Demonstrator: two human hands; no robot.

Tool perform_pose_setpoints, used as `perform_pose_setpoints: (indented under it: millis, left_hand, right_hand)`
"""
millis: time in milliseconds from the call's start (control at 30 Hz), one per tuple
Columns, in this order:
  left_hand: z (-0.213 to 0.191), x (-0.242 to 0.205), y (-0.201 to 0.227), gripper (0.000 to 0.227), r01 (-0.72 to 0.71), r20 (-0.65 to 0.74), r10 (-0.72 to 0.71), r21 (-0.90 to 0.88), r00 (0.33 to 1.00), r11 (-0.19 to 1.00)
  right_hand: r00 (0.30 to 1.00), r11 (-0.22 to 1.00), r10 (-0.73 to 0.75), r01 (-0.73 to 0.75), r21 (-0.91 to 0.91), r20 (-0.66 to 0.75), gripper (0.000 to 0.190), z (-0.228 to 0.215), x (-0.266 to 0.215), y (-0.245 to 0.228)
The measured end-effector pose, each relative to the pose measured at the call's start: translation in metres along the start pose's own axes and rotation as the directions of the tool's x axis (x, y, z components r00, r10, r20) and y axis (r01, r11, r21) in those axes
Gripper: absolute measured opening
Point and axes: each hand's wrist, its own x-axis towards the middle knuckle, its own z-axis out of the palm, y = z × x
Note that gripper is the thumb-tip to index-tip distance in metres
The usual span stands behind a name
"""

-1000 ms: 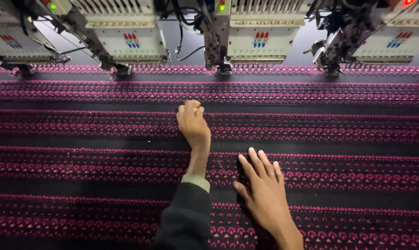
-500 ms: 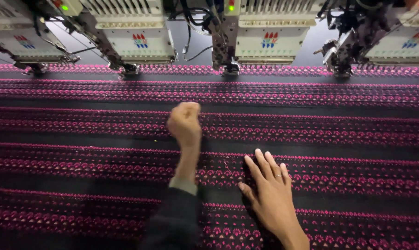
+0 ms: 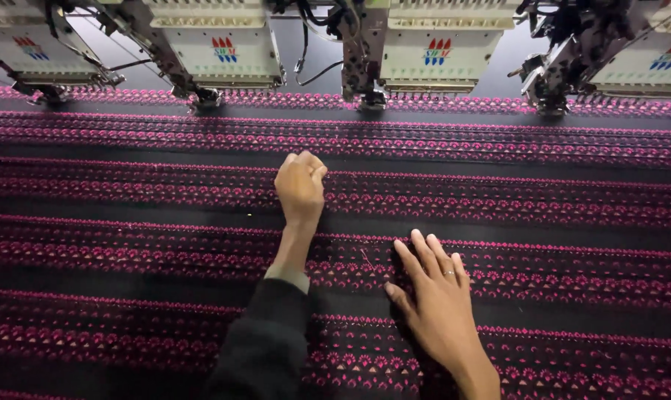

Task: The person inspects a long piece of dark fabric with pink patterns moving under industrial embroidery machines. They use their hands to smooth the fabric, check the stitching, and remove loose threads along the production line.

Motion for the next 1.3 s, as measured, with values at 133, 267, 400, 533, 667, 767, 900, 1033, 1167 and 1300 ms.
perform_pose_setpoints:
  millis: [133,267,400,533,667,767,900,1033,1167,1300]
  left_hand:
    - [0.009,-0.002,-0.002,0.023,-0.140,0.047,0.133,0.253,0.990,0.957]
    - [0.006,-0.003,0.009,0.019,-0.110,-0.006,0.115,0.234,0.993,0.966]
    - [-0.005,0.002,0.027,0.019,-0.120,-0.044,0.120,-0.004,0.992,0.993]
    - [-0.004,0.002,0.025,0.015,-0.050,0.018,0.052,-0.128,0.998,0.991]
    - [-0.029,-0.014,0.054,0.035,0.335,0.098,-0.321,-0.349,0.942,0.875]
    - [-0.057,-0.040,0.078,0.020,0.139,0.372,-0.093,-0.101,0.924,0.985]
    - [-0.082,-0.067,0.107,0.019,0.109,0.647,0.002,-0.132,0.762,0.985]
    - [-0.069,-0.074,0.088,0.037,-0.234,0.660,0.248,-0.112,0.709,0.966]
    - [-0.069,-0.074,0.102,0.033,-0.227,0.690,0.179,-0.022,0.701,0.974]
    - [-0.071,-0.076,0.110,0.022,0.024,0.591,-0.008,-0.019,0.807,1.000]
  right_hand:
    - [1.000,1.000,0.001,-0.001,-0.023,-0.003,0.065,0.002,-0.001,0.001]
    - [1.000,1.000,-0.005,0.004,-0.015,-0.016,0.065,0.000,-0.001,0.001]
    - [1.000,1.000,-0.011,0.011,-0.009,-0.015,0.064,0.001,-0.002,0.001]
    - [1.000,1.000,-0.005,0.005,-0.012,0.001,0.065,-0.001,-0.001,0.000]
    - [1.000,1.000,-0.010,0.010,0.003,-0.012,0.066,0.002,0.000,0.004]
    - [0.999,1.000,-0.020,0.019,-0.020,-0.045,0.065,0.005,0.000,0.007]
    - [0.998,0.998,-0.036,0.034,-0.046,-0.049,0.064,0.008,-0.002,0.010]
    - [1.000,0.999,-0.012,0.012,-0.040,-0.007,0.065,0.005,-0.001,0.007]
    - [0.999,0.999,-0.032,0.030,-0.041,-0.044,0.064,0.005,-0.001,0.007]
    - [0.999,0.998,-0.036,0.034,-0.053,-0.039,0.064,0.006,-0.002,0.007]
